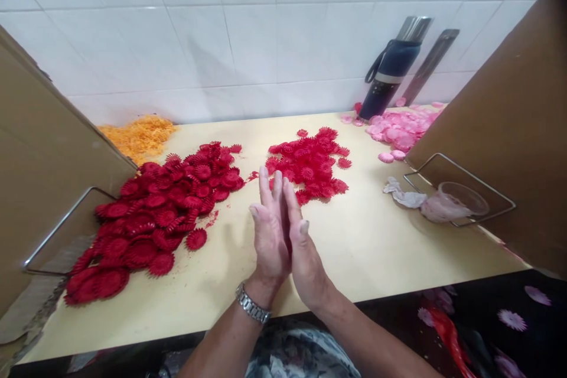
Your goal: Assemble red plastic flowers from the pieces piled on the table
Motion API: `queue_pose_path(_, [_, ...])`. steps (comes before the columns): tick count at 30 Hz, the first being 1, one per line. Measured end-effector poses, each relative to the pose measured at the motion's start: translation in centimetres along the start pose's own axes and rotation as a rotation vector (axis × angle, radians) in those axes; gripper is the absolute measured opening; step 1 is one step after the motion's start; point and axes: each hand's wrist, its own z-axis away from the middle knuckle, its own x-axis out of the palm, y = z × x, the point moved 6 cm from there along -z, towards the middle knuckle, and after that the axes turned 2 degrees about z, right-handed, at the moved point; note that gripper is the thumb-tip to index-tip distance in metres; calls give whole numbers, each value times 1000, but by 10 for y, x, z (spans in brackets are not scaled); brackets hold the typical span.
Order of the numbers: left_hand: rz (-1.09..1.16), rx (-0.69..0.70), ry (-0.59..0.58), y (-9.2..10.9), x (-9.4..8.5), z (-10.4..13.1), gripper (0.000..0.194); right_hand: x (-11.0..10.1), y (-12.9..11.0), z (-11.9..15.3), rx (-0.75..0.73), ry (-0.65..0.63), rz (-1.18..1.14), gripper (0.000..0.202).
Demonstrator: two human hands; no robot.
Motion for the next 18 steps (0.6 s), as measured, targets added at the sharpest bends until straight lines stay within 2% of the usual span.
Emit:
queue_pose_path(3, [31,49,3,6,2,-3,60,1,-1,5,-13,4,-17,66])
queue_pose_path(5, [8,21,5,1,5,0,60,-3,5,-7,-12,30,-2,66])
queue_pose_path(9, [-42,-22,-67,-13,12,12,67,-21,19,-45,-12,155,42,65])
queue_pose_path(11, [-52,-2,-94,-14,13,15,70,-25,21,-49,-1,184,21,63])
queue_pose_path(16, [-58,64,-43,1,2,2,63,-1,10,-8,34,15,-46,64])
queue_pose_path(18, [-61,72,-20,4,-2,-1,59,3,7,1,17,-14,-41,64])
